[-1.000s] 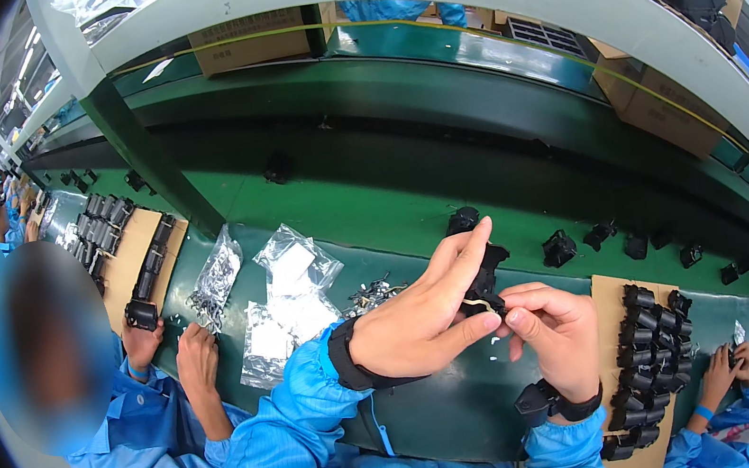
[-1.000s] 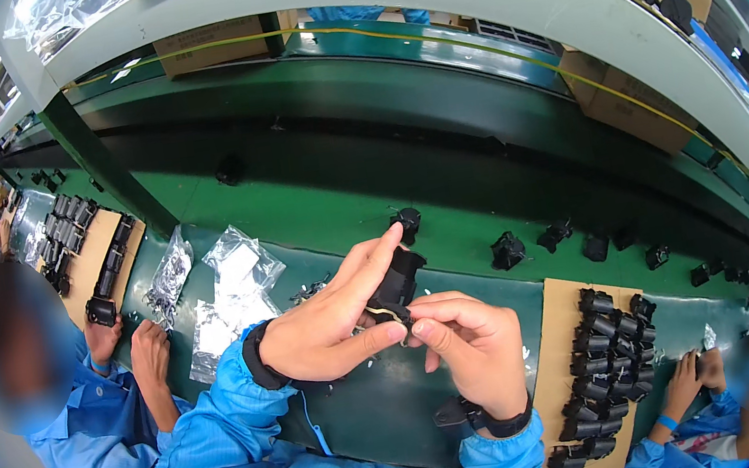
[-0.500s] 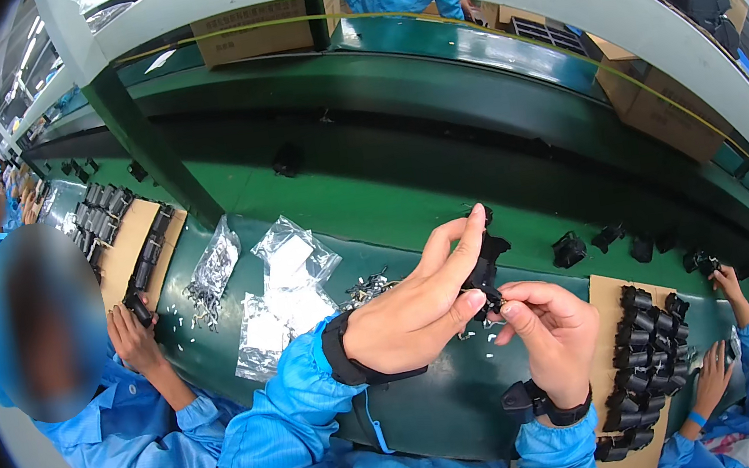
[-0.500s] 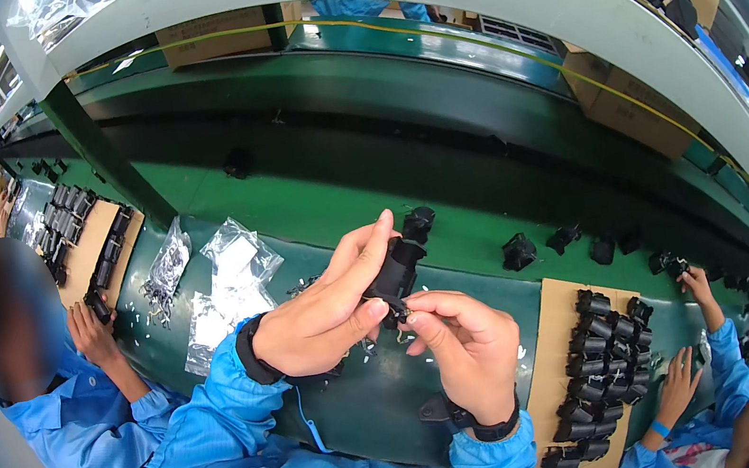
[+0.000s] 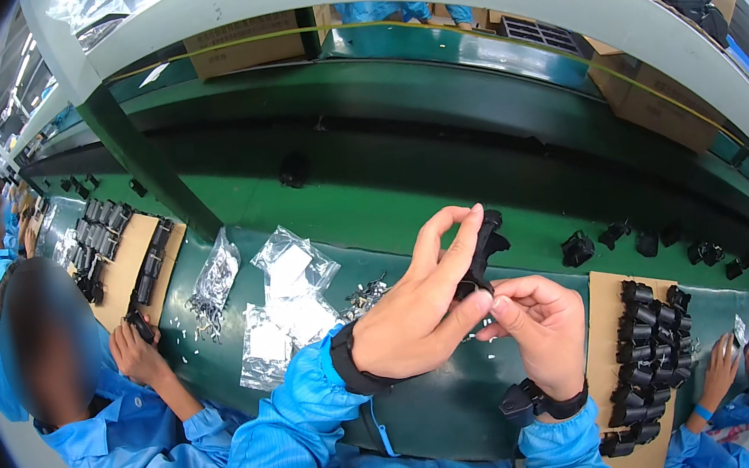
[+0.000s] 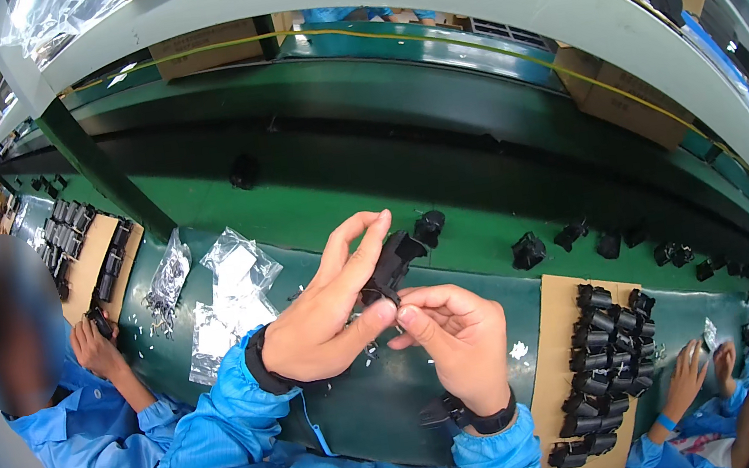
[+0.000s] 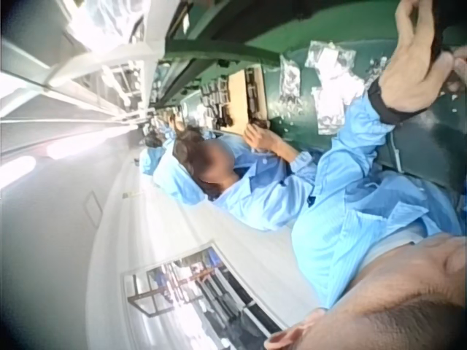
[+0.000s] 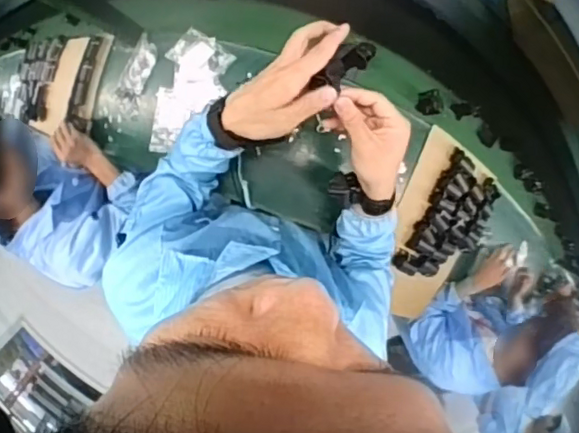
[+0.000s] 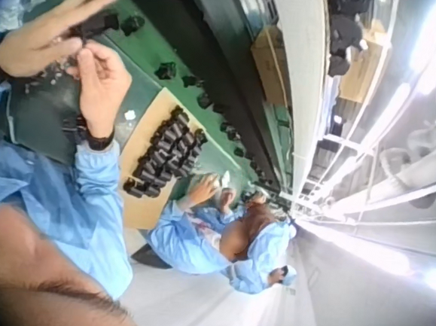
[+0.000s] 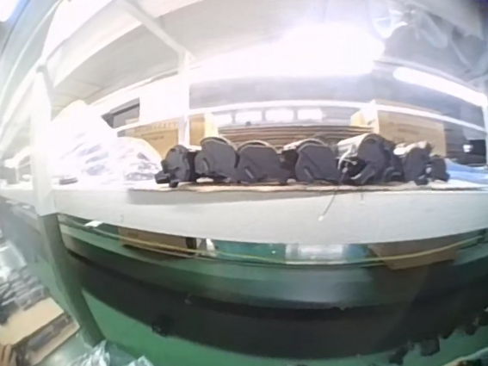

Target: Assembling small black plastic electronic components by hand at a factory workbench.

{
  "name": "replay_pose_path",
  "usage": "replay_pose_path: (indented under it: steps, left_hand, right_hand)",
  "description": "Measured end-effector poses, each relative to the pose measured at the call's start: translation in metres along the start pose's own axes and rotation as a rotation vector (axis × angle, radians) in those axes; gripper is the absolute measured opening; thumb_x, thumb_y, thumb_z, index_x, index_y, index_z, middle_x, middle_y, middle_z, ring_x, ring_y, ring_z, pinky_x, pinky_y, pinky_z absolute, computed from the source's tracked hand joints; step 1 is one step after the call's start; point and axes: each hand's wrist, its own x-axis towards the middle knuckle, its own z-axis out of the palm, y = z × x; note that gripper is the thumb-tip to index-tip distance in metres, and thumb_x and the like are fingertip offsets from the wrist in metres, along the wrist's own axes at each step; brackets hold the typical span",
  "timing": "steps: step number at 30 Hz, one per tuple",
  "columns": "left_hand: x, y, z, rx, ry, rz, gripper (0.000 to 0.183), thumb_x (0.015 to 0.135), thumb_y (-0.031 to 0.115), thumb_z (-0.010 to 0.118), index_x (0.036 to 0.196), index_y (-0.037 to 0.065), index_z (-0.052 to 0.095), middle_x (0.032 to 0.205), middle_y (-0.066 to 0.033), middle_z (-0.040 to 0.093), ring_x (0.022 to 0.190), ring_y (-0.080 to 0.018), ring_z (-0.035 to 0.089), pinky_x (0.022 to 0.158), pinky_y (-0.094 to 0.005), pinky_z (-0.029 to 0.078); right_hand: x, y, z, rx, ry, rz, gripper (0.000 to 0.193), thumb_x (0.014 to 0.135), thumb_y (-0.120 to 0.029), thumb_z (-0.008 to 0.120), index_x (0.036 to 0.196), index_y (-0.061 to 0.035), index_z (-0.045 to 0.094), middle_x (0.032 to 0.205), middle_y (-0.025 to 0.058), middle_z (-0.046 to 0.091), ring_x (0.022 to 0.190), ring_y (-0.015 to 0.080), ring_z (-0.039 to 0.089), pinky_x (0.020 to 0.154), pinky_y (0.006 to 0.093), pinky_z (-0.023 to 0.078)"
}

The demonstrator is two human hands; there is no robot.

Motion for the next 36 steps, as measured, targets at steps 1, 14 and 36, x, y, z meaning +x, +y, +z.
replay_pose_path:
  steps: [1, 14, 36]
  left_hand:
    - [0.0, 0.003, -0.002, -0.073, -0.021, -0.035, 0.078, 0.105, 0.014, 0.056, 0.166, -0.006, 0.012, 0.163, -0.0295, 0.022, 0.139, -0.0399, 0.044, 0.112, -0.0408, 0.043]
    - [0.001, -0.003, 0.005, 0.033, 0.057, 0.128, 0.067, 0.105, 0.005, 0.049, 0.166, -0.001, 0.021, 0.157, -0.0256, 0.028, 0.123, -0.0384, 0.054, 0.106, -0.0416, 0.047]
    - [0.005, -0.008, 0.001, -0.154, 0.051, 0.214, 0.043, 0.109, 0.019, 0.057, 0.144, -0.005, 0.059, 0.137, -0.0236, 0.061, 0.118, -0.0321, 0.065, 0.098, -0.0369, 0.052]
  right_hand:
    - [-0.001, 0.0, 0.003, -0.018, 0.033, -0.033, 0.018, 0.101, -0.001, 0.07, 0.116, 0.0091, 0.07, 0.107, 0.0167, 0.075, 0.092, 0.0215, 0.076, 0.074, 0.0328, 0.067]
    - [-0.004, 0.005, 0.013, -0.133, 0.103, -0.294, 0.017, 0.098, 0.0, 0.073, 0.111, 0.0099, 0.071, 0.111, 0.0198, 0.074, 0.088, 0.0179, 0.073, 0.069, 0.0306, 0.065]
    - [-0.001, -0.011, -0.016, -0.571, 0.271, -0.54, 0.014, 0.091, 0.003, 0.076, 0.105, 0.0061, 0.076, 0.101, 0.0182, 0.078, 0.086, 0.0227, 0.074, 0.076, 0.0307, 0.058]
